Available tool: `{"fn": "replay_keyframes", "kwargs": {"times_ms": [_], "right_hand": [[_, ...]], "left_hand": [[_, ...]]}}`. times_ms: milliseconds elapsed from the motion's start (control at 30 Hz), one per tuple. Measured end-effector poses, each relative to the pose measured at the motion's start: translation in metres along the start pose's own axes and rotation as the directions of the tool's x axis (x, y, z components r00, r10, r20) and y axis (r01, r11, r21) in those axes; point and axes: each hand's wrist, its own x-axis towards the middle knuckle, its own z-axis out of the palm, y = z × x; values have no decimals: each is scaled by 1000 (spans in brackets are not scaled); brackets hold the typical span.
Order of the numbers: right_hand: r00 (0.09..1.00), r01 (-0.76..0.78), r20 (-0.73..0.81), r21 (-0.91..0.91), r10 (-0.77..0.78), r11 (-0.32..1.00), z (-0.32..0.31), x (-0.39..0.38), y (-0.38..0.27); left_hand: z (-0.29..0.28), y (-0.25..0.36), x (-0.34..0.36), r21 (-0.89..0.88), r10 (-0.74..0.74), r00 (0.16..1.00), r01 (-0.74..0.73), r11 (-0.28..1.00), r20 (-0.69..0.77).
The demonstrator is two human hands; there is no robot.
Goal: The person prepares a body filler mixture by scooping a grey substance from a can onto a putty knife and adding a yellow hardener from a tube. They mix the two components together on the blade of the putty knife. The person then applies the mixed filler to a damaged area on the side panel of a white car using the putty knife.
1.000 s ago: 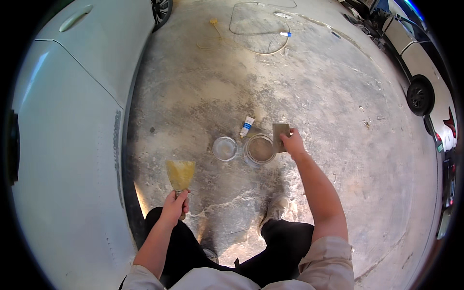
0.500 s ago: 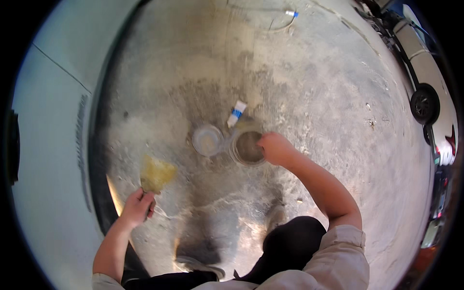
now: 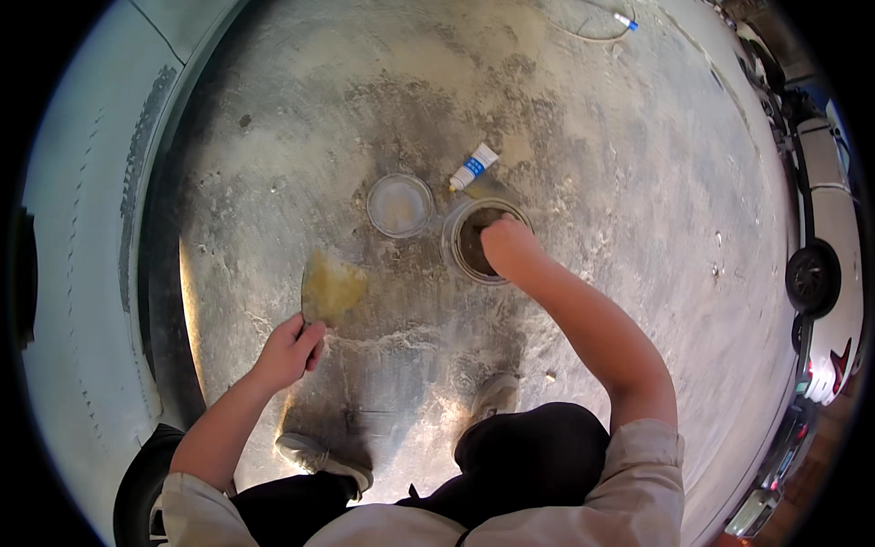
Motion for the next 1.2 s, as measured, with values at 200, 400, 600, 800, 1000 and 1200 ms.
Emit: {"fn": "replay_keyframes", "kwargs": {"times_ms": [200,400,600,800,1000,1200], "right_hand": [[951,143,247,185,-187,972,-18,15,10],[998,-59,38,377,49,924,-63,-38,20],[993,-48,-80,386,85,921,-68,-82,0],[985,65,-170,489,21,870,-70,-112,-15],[967,37,-222,600,122,799,-96,-136,-10],[878,216,-448,681,165,700,-165,-144,-13]], "left_hand": [[13,22,11,-30,57,998,-56,998,31],[13,29,13,-36,93,995,-92,995,39],[7,17,13,-132,96,995,-91,987,36],[7,13,20,-150,101,992,-89,985,78],[2,10,26,-240,165,984,-143,960,74],[-13,53,8,-369,309,950,-270,890,51]]}}
